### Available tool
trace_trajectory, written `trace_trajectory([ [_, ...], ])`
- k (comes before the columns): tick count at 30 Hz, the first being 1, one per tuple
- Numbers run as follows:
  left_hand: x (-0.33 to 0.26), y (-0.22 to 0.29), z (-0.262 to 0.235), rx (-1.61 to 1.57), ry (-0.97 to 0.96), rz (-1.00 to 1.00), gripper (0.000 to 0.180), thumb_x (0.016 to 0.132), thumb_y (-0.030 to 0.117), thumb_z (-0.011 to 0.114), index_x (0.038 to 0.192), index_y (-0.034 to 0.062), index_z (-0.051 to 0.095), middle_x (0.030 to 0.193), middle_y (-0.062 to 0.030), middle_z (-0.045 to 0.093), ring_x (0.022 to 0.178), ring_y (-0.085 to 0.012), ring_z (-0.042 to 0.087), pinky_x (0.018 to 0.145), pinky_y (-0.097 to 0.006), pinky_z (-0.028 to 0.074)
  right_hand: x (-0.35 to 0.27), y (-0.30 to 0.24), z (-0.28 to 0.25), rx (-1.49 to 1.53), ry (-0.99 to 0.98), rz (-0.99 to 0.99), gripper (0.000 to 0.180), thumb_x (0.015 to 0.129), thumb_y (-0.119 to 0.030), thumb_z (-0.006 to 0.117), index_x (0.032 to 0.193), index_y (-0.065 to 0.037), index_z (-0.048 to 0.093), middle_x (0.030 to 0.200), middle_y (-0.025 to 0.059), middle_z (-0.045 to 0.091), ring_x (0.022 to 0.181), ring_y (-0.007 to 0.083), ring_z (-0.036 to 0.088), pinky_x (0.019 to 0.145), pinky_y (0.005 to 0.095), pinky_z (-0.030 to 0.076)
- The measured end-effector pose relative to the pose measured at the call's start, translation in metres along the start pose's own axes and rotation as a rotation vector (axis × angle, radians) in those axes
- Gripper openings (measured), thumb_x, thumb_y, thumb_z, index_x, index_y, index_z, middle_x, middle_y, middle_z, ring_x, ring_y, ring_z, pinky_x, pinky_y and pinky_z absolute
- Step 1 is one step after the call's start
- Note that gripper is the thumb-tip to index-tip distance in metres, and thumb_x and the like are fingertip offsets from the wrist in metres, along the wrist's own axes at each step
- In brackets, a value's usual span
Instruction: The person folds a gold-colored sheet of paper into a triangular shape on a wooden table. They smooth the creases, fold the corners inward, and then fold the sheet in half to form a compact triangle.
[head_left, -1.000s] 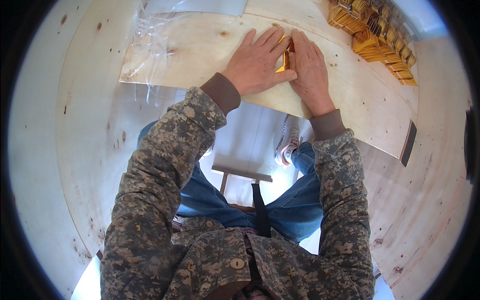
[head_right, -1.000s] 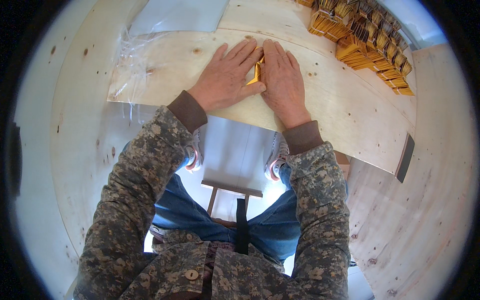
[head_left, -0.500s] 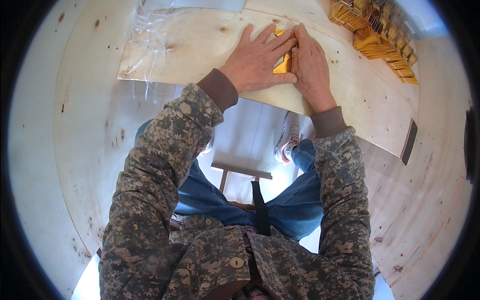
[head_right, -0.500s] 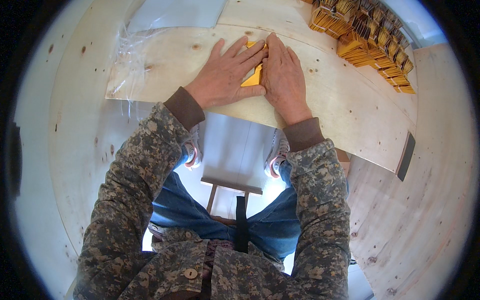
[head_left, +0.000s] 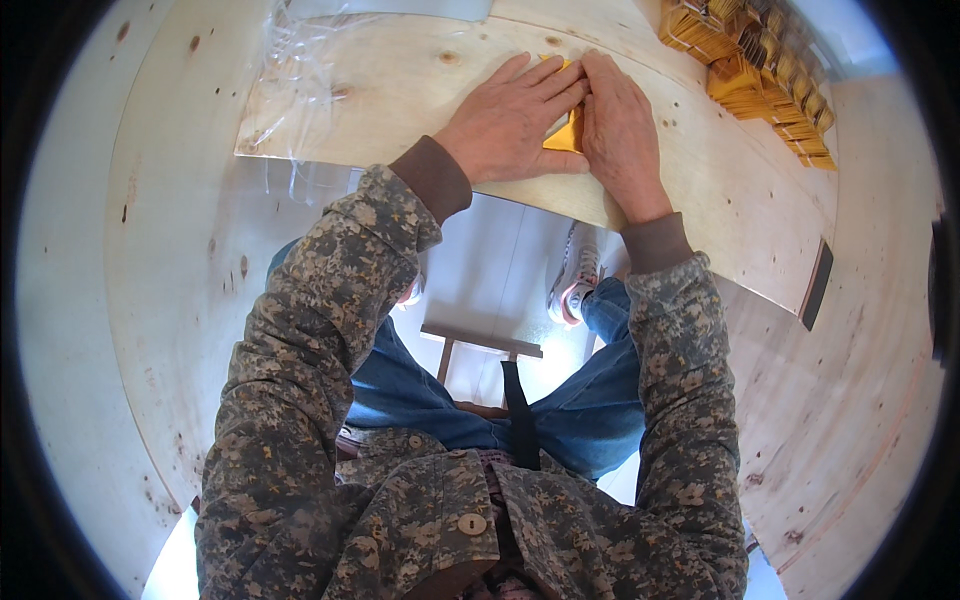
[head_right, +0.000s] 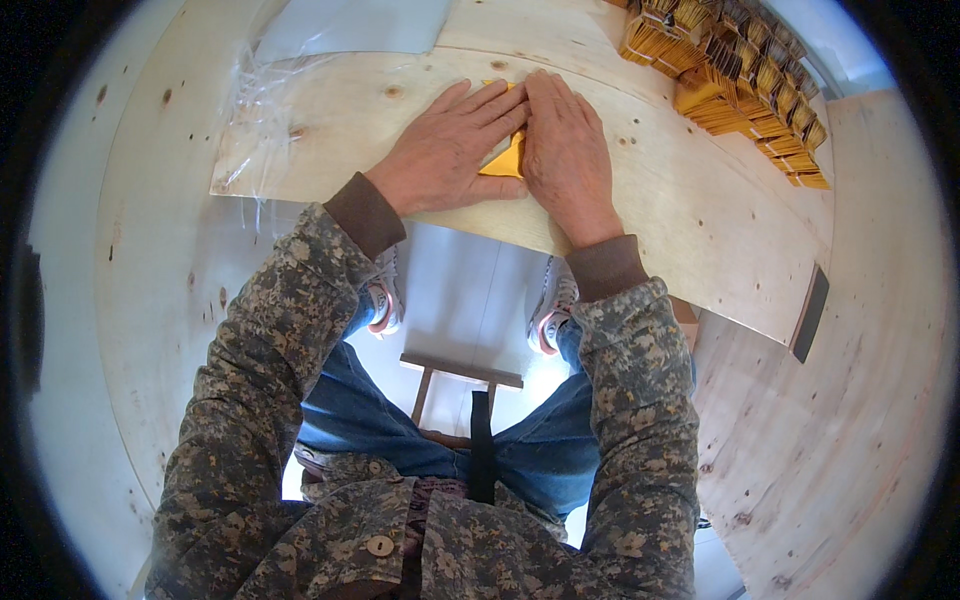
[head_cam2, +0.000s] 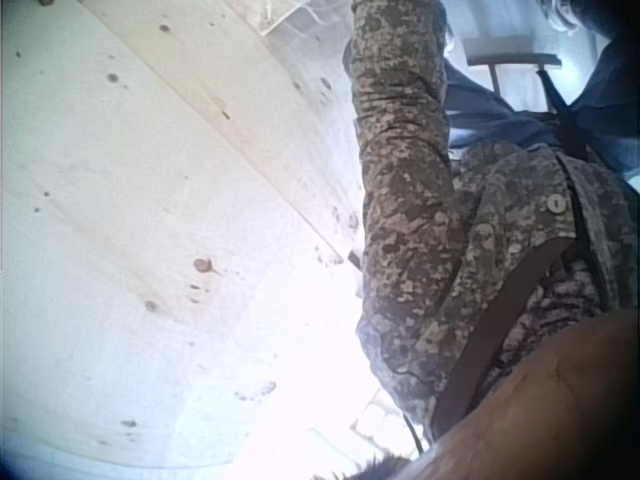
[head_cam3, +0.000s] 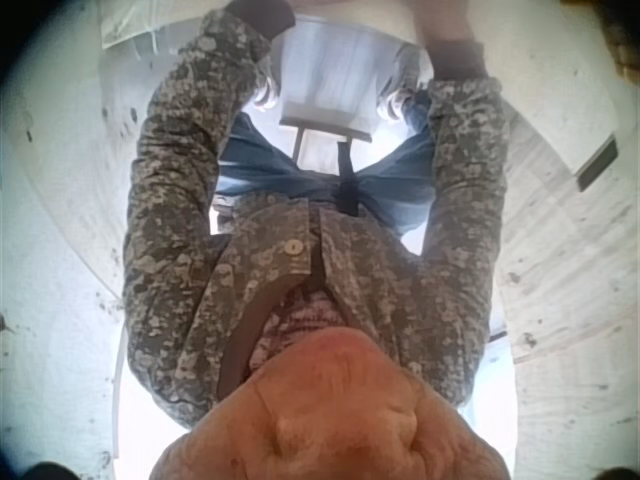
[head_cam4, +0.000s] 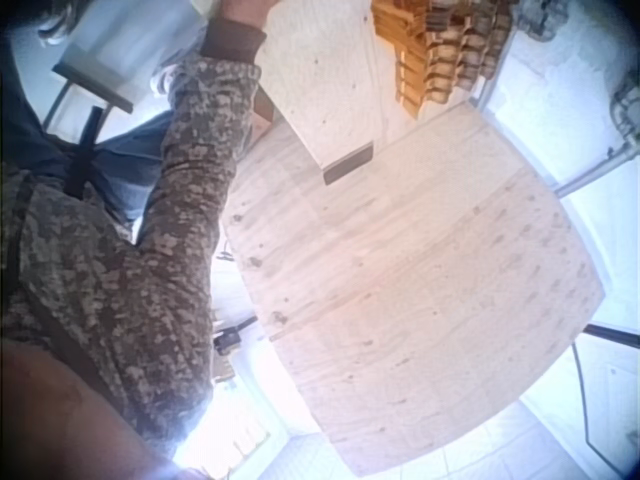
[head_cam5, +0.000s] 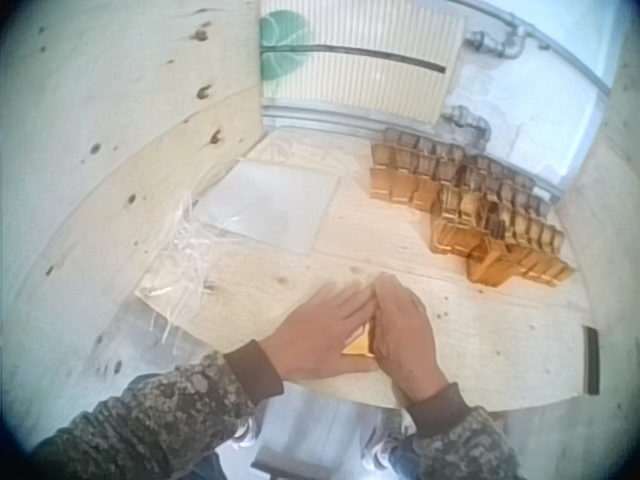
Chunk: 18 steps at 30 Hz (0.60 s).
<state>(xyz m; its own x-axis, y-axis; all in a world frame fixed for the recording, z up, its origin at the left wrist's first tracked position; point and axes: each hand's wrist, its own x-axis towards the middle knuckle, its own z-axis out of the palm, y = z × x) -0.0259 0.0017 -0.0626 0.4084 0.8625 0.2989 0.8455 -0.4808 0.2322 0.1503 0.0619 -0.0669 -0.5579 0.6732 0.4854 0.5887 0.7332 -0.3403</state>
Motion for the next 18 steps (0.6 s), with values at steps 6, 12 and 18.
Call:
trace_trajectory([
  [6, -0.0015, 0.0032, 0.0002, -0.061, 0.055, 0.012, 0.091, 0.088, 0.064, 0.062, 0.149, -0.0008, 0.040, 0.155, -0.0199, 0.040, 0.145, -0.0334, 0.035, 0.122, -0.044, 0.026, -0.0005, 0.0007, 0.0029, -0.027, -0.012, 0.016, 0.037, 0.097, -0.011, 0.055, 0.132, 0.001, 0.055, 0.136, 0.0185, 0.060, 0.131, 0.0333, 0.053, 0.110, 0.0443, 0.040],
  [12, -0.0031, 0.0029, 0.0011, -0.112, 0.101, 0.019, 0.090, 0.086, 0.061, 0.067, 0.145, -0.0025, 0.043, 0.151, -0.0201, 0.044, 0.142, -0.0352, 0.039, 0.120, -0.045, 0.031, -0.0021, 0.0043, 0.0052, -0.071, 0.002, -0.017, 0.037, 0.098, -0.013, 0.056, 0.132, 0.001, 0.059, 0.138, 0.0189, 0.059, 0.132, 0.0328, 0.054, 0.111, 0.0441, 0.040],
  [18, -0.0032, 0.0023, 0.0014, -0.141, 0.123, 0.018, 0.089, 0.083, 0.057, 0.072, 0.143, -0.0024, 0.044, 0.150, -0.0214, 0.044, 0.141, -0.0365, 0.040, 0.119, -0.045, 0.032, -0.0027, 0.0056, 0.0046, -0.092, -0.013, -0.041, 0.041, 0.099, -0.020, 0.057, 0.133, 0.002, 0.058, 0.139, 0.0201, 0.058, 0.132, 0.0340, 0.053, 0.113, 0.0444, 0.039],
])
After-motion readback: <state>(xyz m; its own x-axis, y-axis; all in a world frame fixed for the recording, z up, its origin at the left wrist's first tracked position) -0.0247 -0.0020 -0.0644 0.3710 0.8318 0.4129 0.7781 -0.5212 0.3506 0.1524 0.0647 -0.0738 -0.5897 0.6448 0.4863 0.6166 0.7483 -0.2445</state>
